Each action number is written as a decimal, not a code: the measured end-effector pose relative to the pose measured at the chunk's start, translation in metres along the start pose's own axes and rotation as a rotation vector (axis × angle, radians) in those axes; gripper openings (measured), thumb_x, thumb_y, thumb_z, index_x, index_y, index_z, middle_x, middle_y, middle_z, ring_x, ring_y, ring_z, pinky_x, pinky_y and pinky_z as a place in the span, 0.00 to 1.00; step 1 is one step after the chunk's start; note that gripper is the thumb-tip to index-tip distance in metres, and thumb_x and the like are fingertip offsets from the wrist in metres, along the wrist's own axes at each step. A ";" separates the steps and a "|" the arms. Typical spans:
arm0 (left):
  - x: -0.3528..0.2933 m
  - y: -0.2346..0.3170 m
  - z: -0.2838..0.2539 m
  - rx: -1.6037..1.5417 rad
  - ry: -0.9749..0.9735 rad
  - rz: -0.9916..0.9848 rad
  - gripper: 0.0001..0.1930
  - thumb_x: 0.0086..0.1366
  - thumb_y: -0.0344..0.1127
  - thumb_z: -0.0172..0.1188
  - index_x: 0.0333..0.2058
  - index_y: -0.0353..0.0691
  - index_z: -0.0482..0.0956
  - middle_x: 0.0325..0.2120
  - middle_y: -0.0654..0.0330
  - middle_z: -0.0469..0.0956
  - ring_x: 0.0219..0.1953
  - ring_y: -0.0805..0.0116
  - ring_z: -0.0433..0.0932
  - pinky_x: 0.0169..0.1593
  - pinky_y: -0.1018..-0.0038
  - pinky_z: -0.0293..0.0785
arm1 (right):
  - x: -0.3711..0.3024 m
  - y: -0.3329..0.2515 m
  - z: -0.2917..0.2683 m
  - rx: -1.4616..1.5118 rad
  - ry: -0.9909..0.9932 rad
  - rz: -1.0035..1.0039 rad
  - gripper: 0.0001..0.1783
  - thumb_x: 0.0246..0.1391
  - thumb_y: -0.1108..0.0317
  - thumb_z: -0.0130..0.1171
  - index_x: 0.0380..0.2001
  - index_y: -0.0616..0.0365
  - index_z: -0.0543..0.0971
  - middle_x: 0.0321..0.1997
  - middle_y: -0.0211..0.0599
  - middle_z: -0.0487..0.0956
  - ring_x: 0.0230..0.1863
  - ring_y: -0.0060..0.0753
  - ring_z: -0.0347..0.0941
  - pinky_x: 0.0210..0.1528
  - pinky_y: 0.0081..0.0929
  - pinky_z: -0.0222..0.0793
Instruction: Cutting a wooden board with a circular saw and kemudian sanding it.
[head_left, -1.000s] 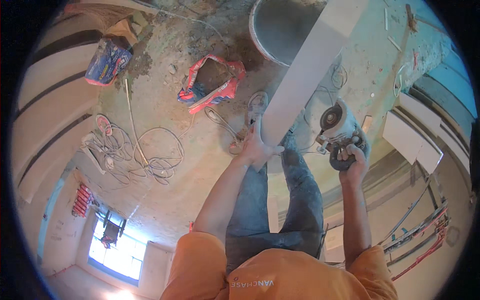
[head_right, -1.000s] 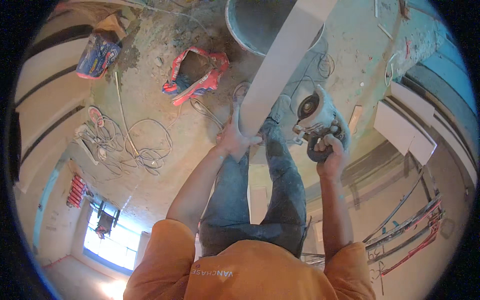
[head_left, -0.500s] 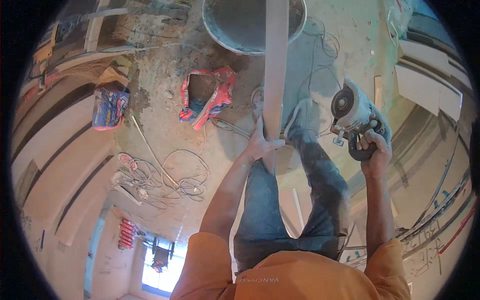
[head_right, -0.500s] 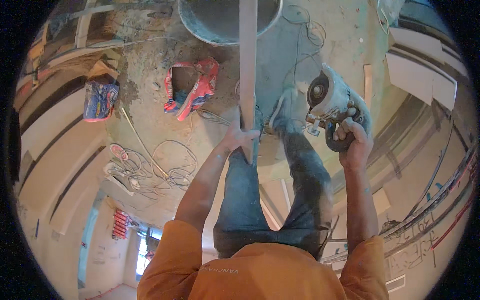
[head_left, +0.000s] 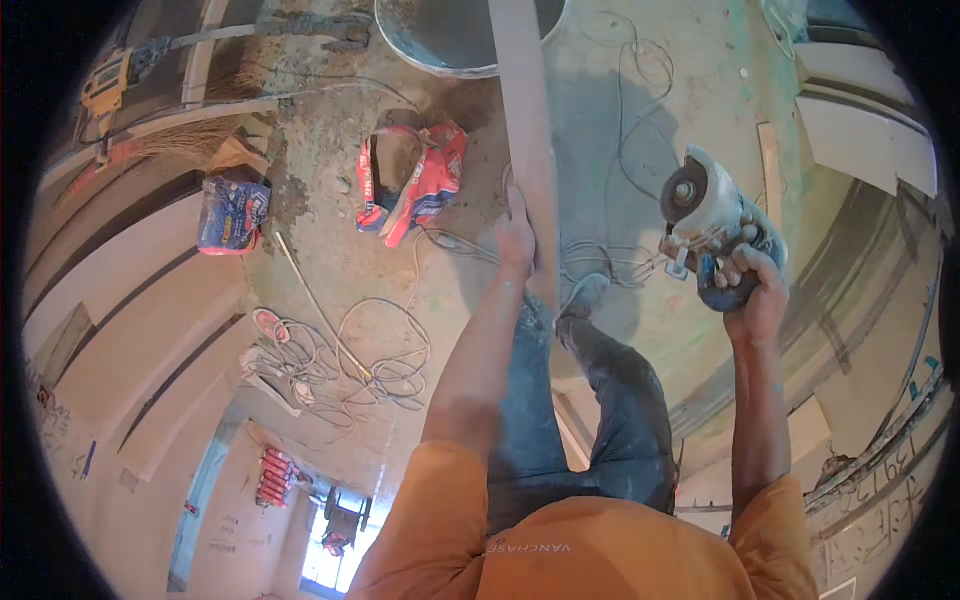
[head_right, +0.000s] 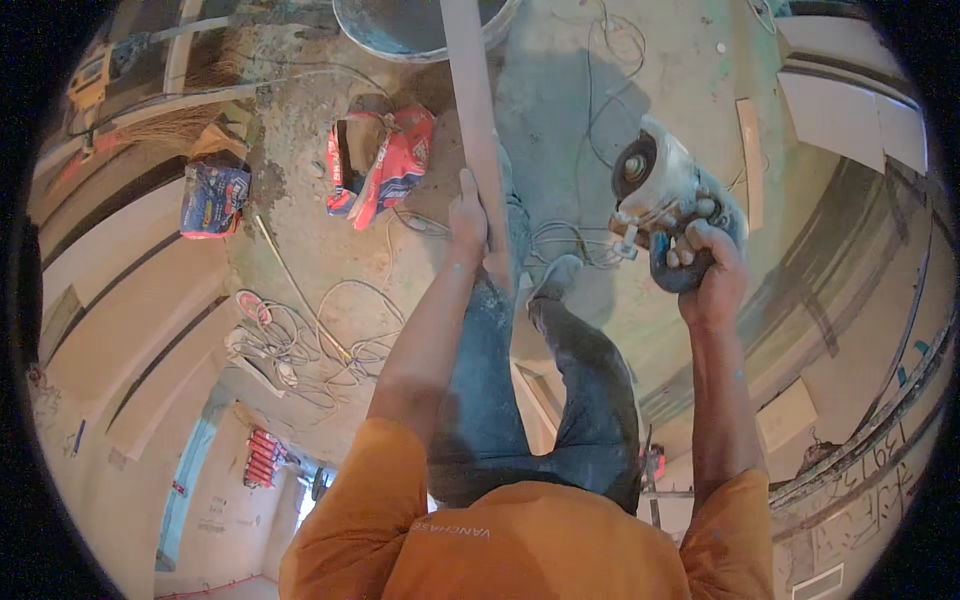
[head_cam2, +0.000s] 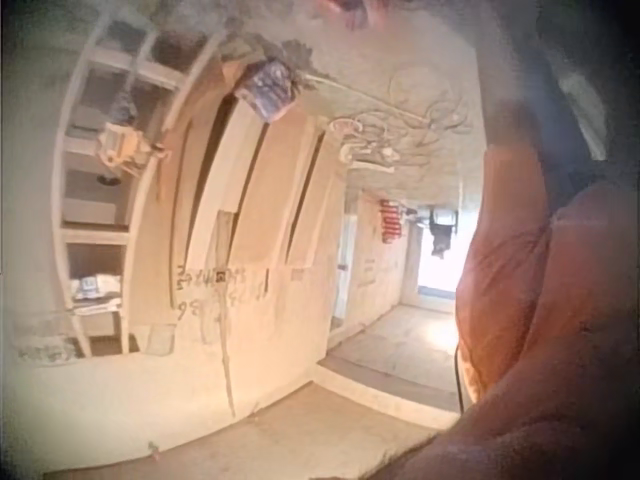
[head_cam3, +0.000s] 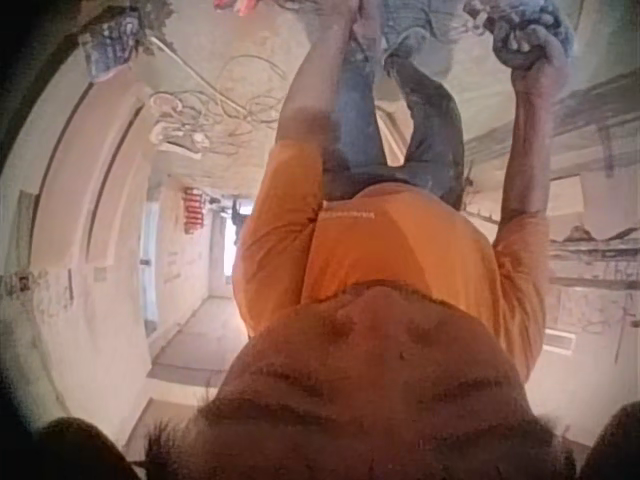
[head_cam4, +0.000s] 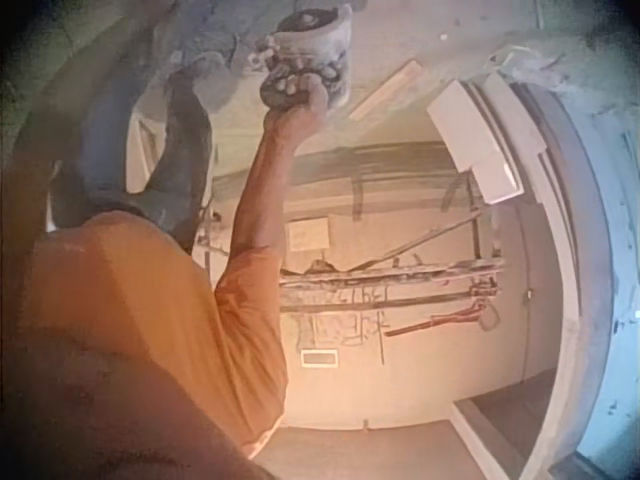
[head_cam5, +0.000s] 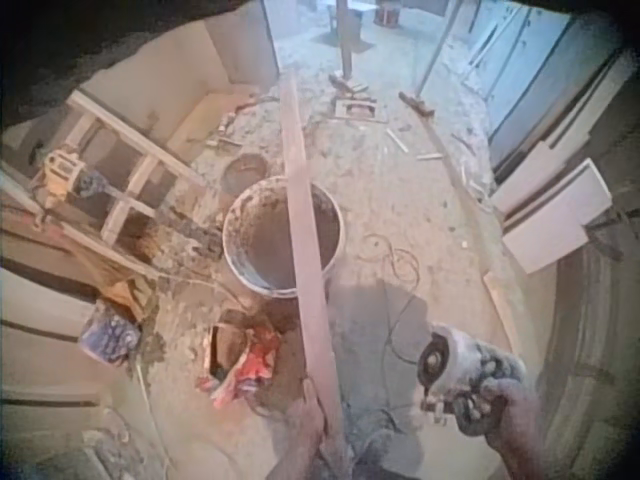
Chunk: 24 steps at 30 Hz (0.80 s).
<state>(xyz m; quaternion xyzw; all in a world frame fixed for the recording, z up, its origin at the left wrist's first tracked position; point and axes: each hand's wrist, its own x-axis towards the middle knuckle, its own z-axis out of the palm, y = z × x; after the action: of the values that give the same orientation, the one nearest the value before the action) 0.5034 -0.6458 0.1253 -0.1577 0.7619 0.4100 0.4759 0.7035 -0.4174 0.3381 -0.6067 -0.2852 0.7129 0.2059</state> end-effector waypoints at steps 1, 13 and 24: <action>0.004 -0.001 0.005 -0.063 0.016 -0.035 0.44 0.75 0.71 0.42 0.52 0.27 0.82 0.46 0.53 0.82 0.49 0.61 0.78 0.56 0.66 0.72 | -0.003 -0.002 0.000 -0.001 -0.005 -0.005 0.11 0.59 0.72 0.55 0.46 0.56 0.73 0.27 0.24 0.66 0.26 0.20 0.62 0.29 0.25 0.63; 0.020 -0.043 0.044 -0.022 0.083 0.000 0.44 0.75 0.71 0.42 0.54 0.27 0.81 0.45 0.56 0.84 0.44 0.65 0.80 0.52 0.67 0.75 | -0.028 -0.034 -0.018 -0.014 0.028 -0.121 0.15 0.58 0.72 0.55 0.49 0.59 0.72 0.27 0.25 0.66 0.26 0.22 0.63 0.29 0.25 0.64; -0.008 -0.021 0.050 -0.371 -0.116 0.056 0.40 0.78 0.67 0.42 0.53 0.28 0.81 0.45 0.57 0.84 0.45 0.67 0.80 0.51 0.69 0.76 | 0.032 -0.033 0.020 0.160 -0.195 -0.269 0.18 0.65 0.64 0.53 0.54 0.61 0.71 0.31 0.27 0.69 0.27 0.22 0.63 0.29 0.24 0.64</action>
<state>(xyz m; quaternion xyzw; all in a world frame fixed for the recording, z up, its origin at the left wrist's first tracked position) 0.5501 -0.6212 0.1121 -0.1974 0.6488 0.5649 0.4701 0.6765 -0.3754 0.3382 -0.4729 -0.3247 0.7548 0.3182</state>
